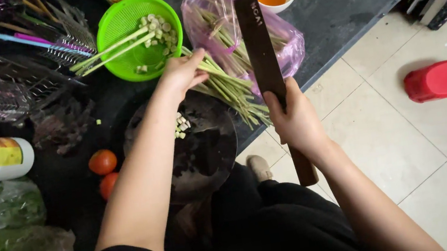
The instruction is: Chopping lemongrass on a wooden cutting board on a kitchen counter.
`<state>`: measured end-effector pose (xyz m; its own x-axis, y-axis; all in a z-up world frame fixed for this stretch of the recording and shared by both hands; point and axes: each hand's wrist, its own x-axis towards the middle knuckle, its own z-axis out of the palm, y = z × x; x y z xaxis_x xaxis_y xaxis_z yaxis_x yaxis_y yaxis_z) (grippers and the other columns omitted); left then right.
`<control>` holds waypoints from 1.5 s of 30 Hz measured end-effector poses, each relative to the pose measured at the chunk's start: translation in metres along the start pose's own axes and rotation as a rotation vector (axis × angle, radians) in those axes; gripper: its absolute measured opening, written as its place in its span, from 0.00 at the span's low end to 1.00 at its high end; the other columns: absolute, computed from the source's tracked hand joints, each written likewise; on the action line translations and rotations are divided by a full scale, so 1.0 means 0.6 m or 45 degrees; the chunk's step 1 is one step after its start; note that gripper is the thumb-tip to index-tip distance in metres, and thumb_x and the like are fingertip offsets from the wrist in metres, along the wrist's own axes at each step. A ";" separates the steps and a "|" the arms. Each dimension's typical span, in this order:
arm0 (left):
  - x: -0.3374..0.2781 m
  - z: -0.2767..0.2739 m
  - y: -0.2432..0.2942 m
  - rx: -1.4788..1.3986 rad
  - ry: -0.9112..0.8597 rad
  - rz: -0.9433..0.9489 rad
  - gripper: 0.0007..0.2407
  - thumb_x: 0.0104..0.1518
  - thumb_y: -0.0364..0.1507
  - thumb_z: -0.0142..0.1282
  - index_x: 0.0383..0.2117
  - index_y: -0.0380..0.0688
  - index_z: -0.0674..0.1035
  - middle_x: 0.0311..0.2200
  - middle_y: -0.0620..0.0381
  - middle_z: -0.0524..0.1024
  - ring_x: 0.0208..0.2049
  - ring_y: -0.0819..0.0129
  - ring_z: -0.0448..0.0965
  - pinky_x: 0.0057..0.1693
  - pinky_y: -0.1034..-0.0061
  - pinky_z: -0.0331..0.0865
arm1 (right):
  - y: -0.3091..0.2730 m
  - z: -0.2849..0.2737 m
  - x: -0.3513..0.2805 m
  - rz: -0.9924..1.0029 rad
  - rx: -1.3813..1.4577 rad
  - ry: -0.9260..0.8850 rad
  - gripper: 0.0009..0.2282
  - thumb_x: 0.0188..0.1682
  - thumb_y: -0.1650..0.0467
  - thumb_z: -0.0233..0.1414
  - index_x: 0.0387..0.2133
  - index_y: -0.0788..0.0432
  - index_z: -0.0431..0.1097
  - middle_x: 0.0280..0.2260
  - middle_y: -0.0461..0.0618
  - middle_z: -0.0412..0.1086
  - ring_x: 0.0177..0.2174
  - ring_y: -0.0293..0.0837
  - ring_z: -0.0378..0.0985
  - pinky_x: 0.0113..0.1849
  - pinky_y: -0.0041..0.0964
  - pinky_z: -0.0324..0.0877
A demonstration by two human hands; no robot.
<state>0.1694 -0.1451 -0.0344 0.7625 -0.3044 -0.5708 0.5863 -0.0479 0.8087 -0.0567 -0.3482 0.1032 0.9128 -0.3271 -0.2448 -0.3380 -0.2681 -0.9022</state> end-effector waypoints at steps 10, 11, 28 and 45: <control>-0.109 -0.218 0.059 1.070 0.634 0.115 0.07 0.59 0.29 0.59 0.36 0.41 0.87 0.27 0.48 0.84 0.27 0.61 0.87 0.35 0.67 0.81 | -0.006 0.074 0.002 0.100 -0.168 -0.149 0.13 0.54 0.64 0.52 0.40 0.62 0.60 0.22 0.63 0.72 0.16 0.55 0.77 0.17 0.48 0.69; -0.117 -0.263 0.049 1.280 0.737 0.125 0.06 0.55 0.28 0.61 0.34 0.45 0.88 0.31 0.47 0.83 0.33 0.56 0.85 0.42 0.64 0.79 | -0.005 0.087 0.002 0.119 -0.165 -0.205 0.13 0.53 0.64 0.51 0.42 0.61 0.60 0.23 0.65 0.73 0.18 0.59 0.78 0.18 0.51 0.71; -0.158 -0.427 -0.097 1.739 0.957 0.460 0.06 0.53 0.20 0.58 0.35 0.42 0.84 0.45 0.40 0.76 0.42 0.43 0.80 0.49 0.56 0.76 | 0.070 0.169 -0.037 -0.689 -0.586 -0.178 0.16 0.43 0.70 0.53 0.45 0.59 0.66 0.28 0.68 0.73 0.27 0.70 0.76 0.29 0.60 0.71; -0.270 -0.073 -0.164 0.890 0.827 1.066 0.17 0.61 0.21 0.51 0.57 0.38 0.72 0.63 0.41 0.66 0.65 0.44 0.65 0.70 0.57 0.60 | 0.127 0.165 -0.024 -0.153 -0.434 -0.376 0.11 0.51 0.65 0.53 0.35 0.62 0.69 0.23 0.64 0.74 0.26 0.63 0.81 0.30 0.55 0.72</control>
<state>-0.0002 -0.0494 -0.0278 0.9381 0.0274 0.3453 -0.2557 -0.6175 0.7438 -0.0727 -0.2743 0.0026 0.9595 -0.0169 -0.2810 -0.2371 -0.5866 -0.7744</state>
